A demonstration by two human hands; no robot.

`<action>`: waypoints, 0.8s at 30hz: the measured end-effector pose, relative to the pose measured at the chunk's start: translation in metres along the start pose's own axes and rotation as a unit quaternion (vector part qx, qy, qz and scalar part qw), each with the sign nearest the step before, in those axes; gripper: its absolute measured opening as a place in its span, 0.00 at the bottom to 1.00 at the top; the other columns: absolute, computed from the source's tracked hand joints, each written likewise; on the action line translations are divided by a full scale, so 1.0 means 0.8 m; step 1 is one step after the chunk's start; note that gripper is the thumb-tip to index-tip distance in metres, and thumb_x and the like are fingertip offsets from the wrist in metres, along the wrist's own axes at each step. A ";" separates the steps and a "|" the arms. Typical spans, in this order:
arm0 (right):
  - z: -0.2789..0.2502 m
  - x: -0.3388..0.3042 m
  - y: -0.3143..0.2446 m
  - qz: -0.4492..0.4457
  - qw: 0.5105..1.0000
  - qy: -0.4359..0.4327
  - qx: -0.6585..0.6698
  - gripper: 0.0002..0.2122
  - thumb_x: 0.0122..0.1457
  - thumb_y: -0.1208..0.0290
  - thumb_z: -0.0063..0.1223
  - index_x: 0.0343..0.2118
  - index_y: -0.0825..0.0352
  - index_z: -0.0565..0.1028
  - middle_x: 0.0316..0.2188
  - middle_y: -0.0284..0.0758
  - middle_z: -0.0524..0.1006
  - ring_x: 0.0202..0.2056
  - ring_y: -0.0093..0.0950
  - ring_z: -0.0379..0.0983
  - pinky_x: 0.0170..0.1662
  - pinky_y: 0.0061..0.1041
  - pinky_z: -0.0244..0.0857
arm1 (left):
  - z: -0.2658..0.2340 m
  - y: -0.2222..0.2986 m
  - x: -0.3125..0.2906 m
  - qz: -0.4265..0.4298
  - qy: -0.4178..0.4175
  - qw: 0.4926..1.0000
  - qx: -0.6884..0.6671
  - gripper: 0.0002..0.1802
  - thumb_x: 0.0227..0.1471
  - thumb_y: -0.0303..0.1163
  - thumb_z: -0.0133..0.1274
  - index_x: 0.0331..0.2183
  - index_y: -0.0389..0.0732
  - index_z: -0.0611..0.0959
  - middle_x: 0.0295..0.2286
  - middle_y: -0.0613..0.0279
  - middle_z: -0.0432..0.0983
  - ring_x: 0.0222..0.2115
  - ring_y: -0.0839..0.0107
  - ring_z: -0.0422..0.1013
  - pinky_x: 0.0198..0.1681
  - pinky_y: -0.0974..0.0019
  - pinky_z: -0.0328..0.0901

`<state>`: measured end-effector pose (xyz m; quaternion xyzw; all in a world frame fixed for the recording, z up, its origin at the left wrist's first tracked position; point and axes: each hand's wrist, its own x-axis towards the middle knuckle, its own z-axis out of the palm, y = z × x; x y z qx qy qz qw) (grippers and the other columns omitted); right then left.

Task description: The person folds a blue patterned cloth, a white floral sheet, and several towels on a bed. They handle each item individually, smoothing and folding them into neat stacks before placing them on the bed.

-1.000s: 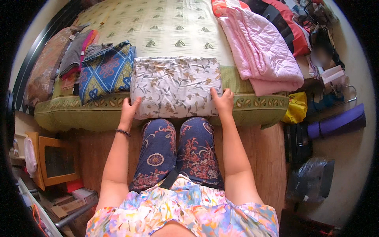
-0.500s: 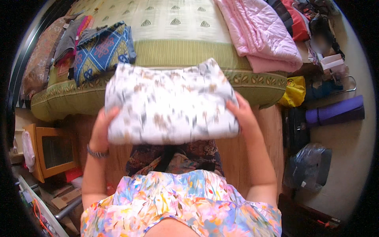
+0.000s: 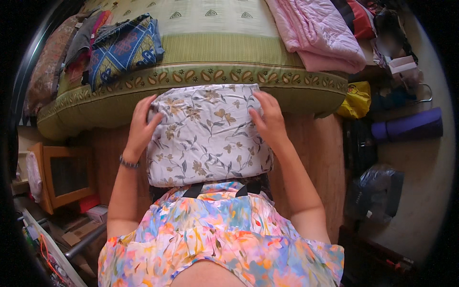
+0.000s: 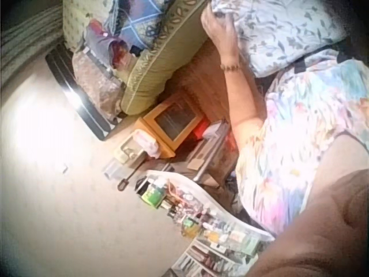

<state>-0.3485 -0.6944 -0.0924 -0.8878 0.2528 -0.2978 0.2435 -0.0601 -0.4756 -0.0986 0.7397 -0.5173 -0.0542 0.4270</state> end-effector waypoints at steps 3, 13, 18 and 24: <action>0.041 0.058 0.028 -0.050 0.998 -0.018 -0.044 0.15 0.50 0.73 0.54 0.43 0.65 0.72 0.39 0.39 0.73 0.44 0.39 0.67 0.48 0.34 0.58 | 0.028 -0.016 0.037 0.021 -0.020 0.987 0.158 0.17 0.45 0.29 0.55 0.40 0.40 0.77 0.37 0.60 0.73 0.44 0.61 0.65 0.48 0.62 0.59; 0.071 0.077 0.045 0.073 0.996 0.058 -0.002 0.06 0.50 0.70 0.56 0.25 0.67 0.72 0.25 0.36 0.71 0.30 0.35 0.68 0.40 0.34 0.59 | 0.026 -0.014 0.068 -0.062 0.003 0.998 -0.001 0.07 0.46 0.29 0.54 0.28 0.36 0.74 0.24 0.52 0.73 0.27 0.57 0.71 0.31 0.62 0.64; 0.084 0.062 0.069 0.224 0.975 -0.009 -0.009 0.07 0.51 0.68 0.55 0.27 0.66 0.73 0.28 0.37 0.73 0.33 0.36 0.69 0.43 0.35 0.59 | 0.074 -0.048 0.056 -0.171 -0.047 0.983 0.047 0.06 0.50 0.32 0.50 0.29 0.40 0.77 0.27 0.51 0.75 0.32 0.53 0.70 0.39 0.56 0.62; 0.063 0.069 -0.019 -0.053 0.993 0.086 -0.054 0.14 0.46 0.76 0.56 0.38 0.66 0.72 0.42 0.39 0.72 0.50 0.37 0.64 0.54 0.38 0.51 | 0.050 0.028 0.060 0.082 0.062 0.980 0.169 0.16 0.44 0.23 0.53 0.39 0.39 0.75 0.43 0.57 0.69 0.45 0.56 0.64 0.50 0.56 0.57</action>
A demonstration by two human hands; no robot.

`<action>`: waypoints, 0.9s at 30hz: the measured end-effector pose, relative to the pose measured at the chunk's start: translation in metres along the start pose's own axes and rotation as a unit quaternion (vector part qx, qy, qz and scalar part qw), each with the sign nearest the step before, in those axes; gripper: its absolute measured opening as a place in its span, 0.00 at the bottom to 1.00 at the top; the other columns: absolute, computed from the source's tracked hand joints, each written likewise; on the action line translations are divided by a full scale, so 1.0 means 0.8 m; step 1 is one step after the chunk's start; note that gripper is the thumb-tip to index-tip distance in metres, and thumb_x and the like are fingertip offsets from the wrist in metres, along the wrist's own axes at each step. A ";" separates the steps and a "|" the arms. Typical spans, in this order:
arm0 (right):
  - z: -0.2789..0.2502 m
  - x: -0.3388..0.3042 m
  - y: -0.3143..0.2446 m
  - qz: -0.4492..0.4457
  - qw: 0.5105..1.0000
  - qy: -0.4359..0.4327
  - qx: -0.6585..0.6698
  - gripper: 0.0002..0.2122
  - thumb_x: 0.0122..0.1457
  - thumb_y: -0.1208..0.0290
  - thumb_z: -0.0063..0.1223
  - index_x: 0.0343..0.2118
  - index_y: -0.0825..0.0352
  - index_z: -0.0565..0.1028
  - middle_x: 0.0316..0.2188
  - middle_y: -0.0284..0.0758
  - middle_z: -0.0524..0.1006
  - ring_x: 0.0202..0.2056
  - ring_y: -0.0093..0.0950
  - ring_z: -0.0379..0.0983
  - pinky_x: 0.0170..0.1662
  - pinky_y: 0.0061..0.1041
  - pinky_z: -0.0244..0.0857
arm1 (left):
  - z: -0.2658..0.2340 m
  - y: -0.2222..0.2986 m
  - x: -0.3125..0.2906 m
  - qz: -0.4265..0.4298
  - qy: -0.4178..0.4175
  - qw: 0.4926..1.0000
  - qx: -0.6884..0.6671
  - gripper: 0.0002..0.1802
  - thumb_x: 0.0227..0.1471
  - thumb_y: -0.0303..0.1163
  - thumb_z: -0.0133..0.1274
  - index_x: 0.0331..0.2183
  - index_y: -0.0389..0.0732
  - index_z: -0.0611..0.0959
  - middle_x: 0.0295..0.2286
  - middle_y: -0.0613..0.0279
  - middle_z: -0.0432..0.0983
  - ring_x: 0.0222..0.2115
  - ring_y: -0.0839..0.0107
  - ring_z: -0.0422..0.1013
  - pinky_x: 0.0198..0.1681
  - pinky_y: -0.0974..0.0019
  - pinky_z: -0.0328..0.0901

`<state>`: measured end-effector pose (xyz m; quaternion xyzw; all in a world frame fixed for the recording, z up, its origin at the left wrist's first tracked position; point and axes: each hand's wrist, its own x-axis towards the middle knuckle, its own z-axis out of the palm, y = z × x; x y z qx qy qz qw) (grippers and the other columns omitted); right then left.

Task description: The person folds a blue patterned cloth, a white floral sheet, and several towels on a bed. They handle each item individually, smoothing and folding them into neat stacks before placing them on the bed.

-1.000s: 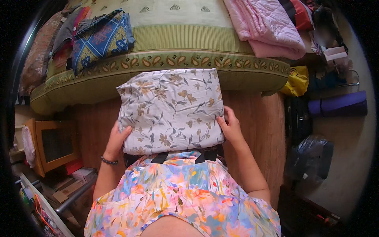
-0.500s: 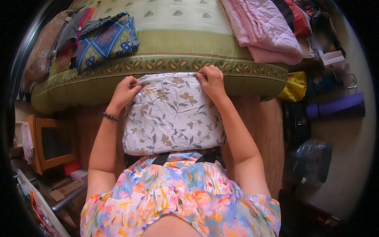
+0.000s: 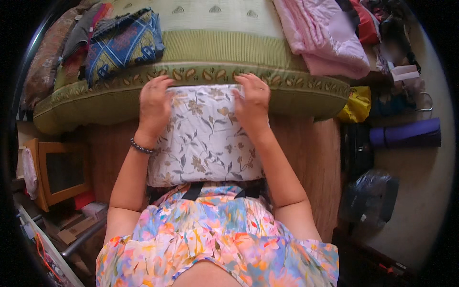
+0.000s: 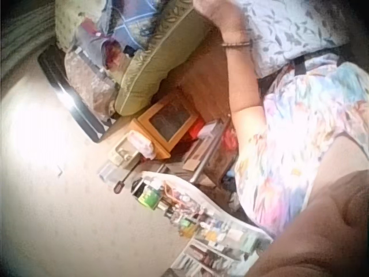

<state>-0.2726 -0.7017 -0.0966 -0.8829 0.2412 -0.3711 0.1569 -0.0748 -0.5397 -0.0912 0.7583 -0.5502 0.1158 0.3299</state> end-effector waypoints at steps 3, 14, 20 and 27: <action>0.031 -0.028 -0.052 -0.035 0.986 -0.120 -0.109 0.17 0.51 0.66 0.52 0.45 0.64 0.72 0.48 0.38 0.71 0.54 0.37 0.61 0.57 0.44 0.47 | 0.035 0.069 -0.020 0.065 -0.096 0.993 -0.010 0.20 0.51 0.30 0.47 0.48 0.39 0.72 0.49 0.55 0.66 0.53 0.57 0.59 0.57 0.57 0.52; 0.014 -0.074 0.035 0.245 0.959 -0.131 0.062 0.25 0.58 0.53 0.41 0.55 0.64 0.64 0.57 0.42 0.62 0.59 0.40 0.53 0.60 0.34 0.47 | 0.053 -0.011 -0.073 -0.146 -0.120 0.977 -0.097 0.29 0.56 0.46 0.42 0.51 0.33 0.66 0.52 0.44 0.61 0.54 0.49 0.55 0.58 0.56 0.48; 0.018 -0.139 0.086 0.333 0.909 -0.072 0.240 0.25 0.62 0.53 0.38 0.54 0.69 0.63 0.48 0.48 0.70 0.52 0.37 0.64 0.54 0.28 0.56 | 0.064 -0.076 -0.105 -0.307 -0.158 0.877 -0.335 0.33 0.58 0.50 0.37 0.54 0.30 0.63 0.53 0.45 0.60 0.55 0.54 0.56 0.58 0.61 0.50; -0.048 -0.153 0.076 0.499 0.704 -0.120 0.490 0.25 0.59 0.52 0.47 0.50 0.70 0.67 0.45 0.37 0.73 0.45 0.27 0.70 0.48 0.25 0.63 | -0.022 -0.045 -0.162 -0.498 -0.198 0.429 -0.727 0.37 0.56 0.58 0.37 0.54 0.37 0.65 0.50 0.54 0.67 0.48 0.59 0.67 0.51 0.60 0.62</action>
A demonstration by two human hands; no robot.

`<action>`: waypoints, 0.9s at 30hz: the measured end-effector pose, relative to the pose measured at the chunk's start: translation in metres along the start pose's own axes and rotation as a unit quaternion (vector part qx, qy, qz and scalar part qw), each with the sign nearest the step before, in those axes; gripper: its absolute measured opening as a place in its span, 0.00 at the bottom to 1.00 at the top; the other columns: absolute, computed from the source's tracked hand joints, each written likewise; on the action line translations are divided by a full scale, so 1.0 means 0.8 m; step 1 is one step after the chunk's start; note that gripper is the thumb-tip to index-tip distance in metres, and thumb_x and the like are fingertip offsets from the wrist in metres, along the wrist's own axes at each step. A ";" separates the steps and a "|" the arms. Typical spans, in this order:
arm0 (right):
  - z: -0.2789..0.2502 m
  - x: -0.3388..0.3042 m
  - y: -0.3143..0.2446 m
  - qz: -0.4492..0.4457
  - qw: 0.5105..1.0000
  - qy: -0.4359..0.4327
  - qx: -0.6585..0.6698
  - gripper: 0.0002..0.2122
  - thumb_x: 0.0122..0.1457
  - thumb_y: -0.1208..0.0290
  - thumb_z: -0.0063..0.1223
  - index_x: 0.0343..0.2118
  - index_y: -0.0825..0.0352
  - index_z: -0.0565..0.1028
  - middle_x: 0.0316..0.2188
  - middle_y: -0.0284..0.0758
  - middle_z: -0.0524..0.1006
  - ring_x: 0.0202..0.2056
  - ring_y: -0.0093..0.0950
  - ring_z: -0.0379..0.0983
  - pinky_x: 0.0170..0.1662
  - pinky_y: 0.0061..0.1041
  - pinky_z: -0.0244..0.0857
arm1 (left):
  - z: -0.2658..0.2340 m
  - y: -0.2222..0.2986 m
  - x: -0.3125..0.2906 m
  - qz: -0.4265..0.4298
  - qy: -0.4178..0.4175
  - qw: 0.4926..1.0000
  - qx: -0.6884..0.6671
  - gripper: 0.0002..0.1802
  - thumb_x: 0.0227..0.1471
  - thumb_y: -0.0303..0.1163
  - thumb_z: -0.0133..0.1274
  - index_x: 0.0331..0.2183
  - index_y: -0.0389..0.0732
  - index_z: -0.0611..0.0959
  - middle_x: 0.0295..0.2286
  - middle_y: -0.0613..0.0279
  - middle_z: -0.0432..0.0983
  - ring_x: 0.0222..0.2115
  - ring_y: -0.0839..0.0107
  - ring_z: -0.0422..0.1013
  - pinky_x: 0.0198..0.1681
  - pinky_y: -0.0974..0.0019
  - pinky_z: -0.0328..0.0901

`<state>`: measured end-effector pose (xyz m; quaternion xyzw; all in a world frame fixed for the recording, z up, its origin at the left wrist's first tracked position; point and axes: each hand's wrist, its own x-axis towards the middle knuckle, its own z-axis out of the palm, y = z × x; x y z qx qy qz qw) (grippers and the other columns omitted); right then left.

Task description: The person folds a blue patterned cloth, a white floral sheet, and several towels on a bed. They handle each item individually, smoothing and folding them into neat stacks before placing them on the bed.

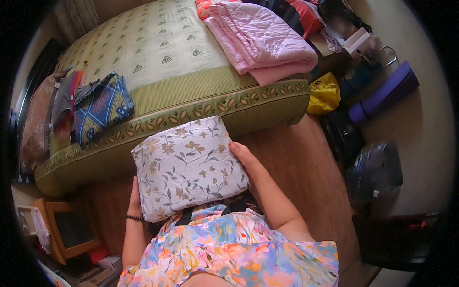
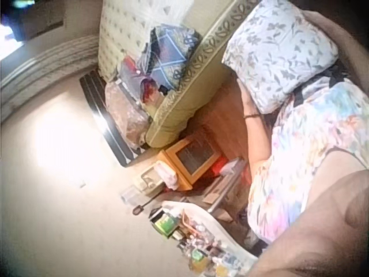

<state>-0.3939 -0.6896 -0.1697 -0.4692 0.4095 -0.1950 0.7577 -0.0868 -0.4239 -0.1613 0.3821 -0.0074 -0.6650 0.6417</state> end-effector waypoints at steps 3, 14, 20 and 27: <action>-0.012 -0.003 -0.005 0.070 0.987 -0.073 0.125 0.27 0.54 0.51 0.53 0.49 0.68 0.69 0.43 0.34 0.74 0.43 0.25 0.72 0.47 0.26 0.66 | 0.007 0.002 -0.011 -0.020 -0.004 0.997 -0.069 0.37 0.55 0.58 0.39 0.54 0.38 0.66 0.49 0.54 0.68 0.47 0.58 0.67 0.51 0.56 0.63; -0.009 -0.017 -0.039 0.058 0.965 -0.214 0.139 0.33 0.49 0.60 0.61 0.54 0.71 0.61 0.47 0.39 0.71 0.46 0.28 0.70 0.49 0.29 0.65 | 0.010 0.007 -0.021 -0.009 0.042 0.999 -0.002 0.29 0.52 0.43 0.49 0.52 0.35 0.68 0.47 0.51 0.70 0.45 0.56 0.69 0.49 0.54 0.65; 0.010 -0.041 -0.045 0.047 0.954 -0.214 0.202 0.30 0.49 0.67 0.60 0.54 0.72 0.61 0.47 0.41 0.71 0.44 0.30 0.71 0.49 0.30 0.66 | 0.049 0.012 -0.027 -0.024 0.012 0.997 -0.070 0.29 0.51 0.42 0.50 0.51 0.34 0.68 0.46 0.49 0.71 0.45 0.55 0.69 0.49 0.53 0.65; 0.012 -0.049 -0.047 0.049 0.954 -0.207 0.213 0.27 0.51 0.68 0.58 0.52 0.72 0.62 0.44 0.40 0.72 0.43 0.30 0.72 0.46 0.29 0.67 | 0.029 0.000 -0.040 -0.007 0.034 0.998 -0.060 0.28 0.54 0.41 0.44 0.52 0.34 0.68 0.46 0.49 0.70 0.45 0.55 0.69 0.50 0.53 0.64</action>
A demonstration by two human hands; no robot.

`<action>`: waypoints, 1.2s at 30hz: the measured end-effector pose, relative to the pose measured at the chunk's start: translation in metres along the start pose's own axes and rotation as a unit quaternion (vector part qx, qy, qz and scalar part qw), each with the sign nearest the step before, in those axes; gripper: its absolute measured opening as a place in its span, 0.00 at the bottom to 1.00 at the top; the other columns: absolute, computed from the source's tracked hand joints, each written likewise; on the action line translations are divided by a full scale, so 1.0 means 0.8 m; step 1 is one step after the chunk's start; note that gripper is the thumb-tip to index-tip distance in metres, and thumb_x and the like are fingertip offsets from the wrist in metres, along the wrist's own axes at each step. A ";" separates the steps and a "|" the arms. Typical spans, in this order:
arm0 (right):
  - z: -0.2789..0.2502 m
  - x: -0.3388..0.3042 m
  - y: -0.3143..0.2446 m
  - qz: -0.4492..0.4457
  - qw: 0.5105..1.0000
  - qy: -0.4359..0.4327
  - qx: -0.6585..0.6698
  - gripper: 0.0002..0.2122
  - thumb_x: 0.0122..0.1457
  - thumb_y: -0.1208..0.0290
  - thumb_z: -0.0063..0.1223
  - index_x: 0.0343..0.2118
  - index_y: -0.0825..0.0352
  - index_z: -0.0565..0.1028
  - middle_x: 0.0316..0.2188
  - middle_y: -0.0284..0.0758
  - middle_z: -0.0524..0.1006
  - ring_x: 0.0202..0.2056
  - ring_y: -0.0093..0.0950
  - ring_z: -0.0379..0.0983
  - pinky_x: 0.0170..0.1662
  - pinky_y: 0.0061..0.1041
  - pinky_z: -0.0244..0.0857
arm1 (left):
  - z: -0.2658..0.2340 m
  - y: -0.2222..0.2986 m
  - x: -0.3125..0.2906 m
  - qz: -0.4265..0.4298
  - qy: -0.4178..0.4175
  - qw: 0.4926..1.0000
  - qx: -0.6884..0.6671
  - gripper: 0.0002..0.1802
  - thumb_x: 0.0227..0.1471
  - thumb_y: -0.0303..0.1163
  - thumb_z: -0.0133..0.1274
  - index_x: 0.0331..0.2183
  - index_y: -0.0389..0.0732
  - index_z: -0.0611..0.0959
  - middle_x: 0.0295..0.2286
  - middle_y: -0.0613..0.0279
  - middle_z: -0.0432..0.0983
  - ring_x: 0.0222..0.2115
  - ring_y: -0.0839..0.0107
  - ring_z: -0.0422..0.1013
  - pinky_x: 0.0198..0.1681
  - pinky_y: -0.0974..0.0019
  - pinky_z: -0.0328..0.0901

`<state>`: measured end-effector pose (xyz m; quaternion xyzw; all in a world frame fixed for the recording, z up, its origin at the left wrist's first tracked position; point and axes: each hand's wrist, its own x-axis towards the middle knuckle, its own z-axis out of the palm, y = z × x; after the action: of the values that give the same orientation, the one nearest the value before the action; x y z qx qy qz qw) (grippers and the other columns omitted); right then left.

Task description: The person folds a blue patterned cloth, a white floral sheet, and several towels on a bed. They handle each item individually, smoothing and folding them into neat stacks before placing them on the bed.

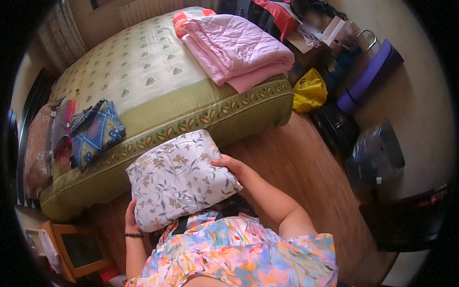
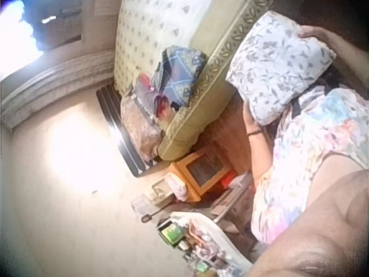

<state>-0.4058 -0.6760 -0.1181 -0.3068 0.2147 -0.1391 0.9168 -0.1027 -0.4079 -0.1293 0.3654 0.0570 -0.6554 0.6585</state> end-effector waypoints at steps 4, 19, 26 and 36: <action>0.036 0.001 -0.008 -0.102 0.994 0.029 -0.010 0.22 0.53 0.70 0.55 0.49 0.72 0.65 0.39 0.39 0.74 0.38 0.30 0.74 0.43 0.30 0.69 | 0.036 0.026 0.004 0.019 -0.072 0.996 0.048 0.28 0.55 0.42 0.42 0.53 0.33 0.66 0.49 0.48 0.68 0.49 0.57 0.66 0.52 0.53 0.62; 0.168 -0.111 -0.312 -0.436 0.885 0.068 -0.146 0.13 0.58 0.66 0.50 0.41 0.69 0.71 0.34 0.36 0.76 0.34 0.26 0.74 0.39 0.28 0.70 | 0.095 0.002 0.163 -0.032 -0.167 0.970 0.176 0.20 0.58 0.39 0.45 0.49 0.39 0.69 0.34 0.59 0.76 0.31 0.71 0.74 0.31 0.72 0.71; 0.150 -0.030 -0.611 -0.563 0.722 0.141 -0.377 0.10 0.57 0.76 0.37 0.38 0.69 0.71 0.35 0.37 0.74 0.35 0.28 0.73 0.40 0.30 0.71 | 0.095 -0.012 0.190 -0.038 -0.120 0.969 0.212 0.17 0.58 0.35 0.44 0.46 0.37 0.70 0.32 0.59 0.75 0.30 0.72 0.74 0.31 0.71 0.71; 0.008 0.127 -0.714 -0.582 0.783 0.165 -0.145 0.17 0.58 0.75 0.40 0.51 0.67 0.64 0.46 0.37 0.70 0.44 0.33 0.70 0.47 0.37 0.67 | 0.106 -0.007 0.195 -0.012 -0.006 0.976 0.216 0.15 0.57 0.32 0.46 0.45 0.37 0.72 0.31 0.61 0.75 0.28 0.75 0.73 0.30 0.73 0.71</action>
<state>-0.3851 -1.1536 0.2106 -0.4752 0.1608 -0.6615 0.5574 -0.1214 -0.5827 -0.1564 0.4943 -0.0860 -0.6622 0.5566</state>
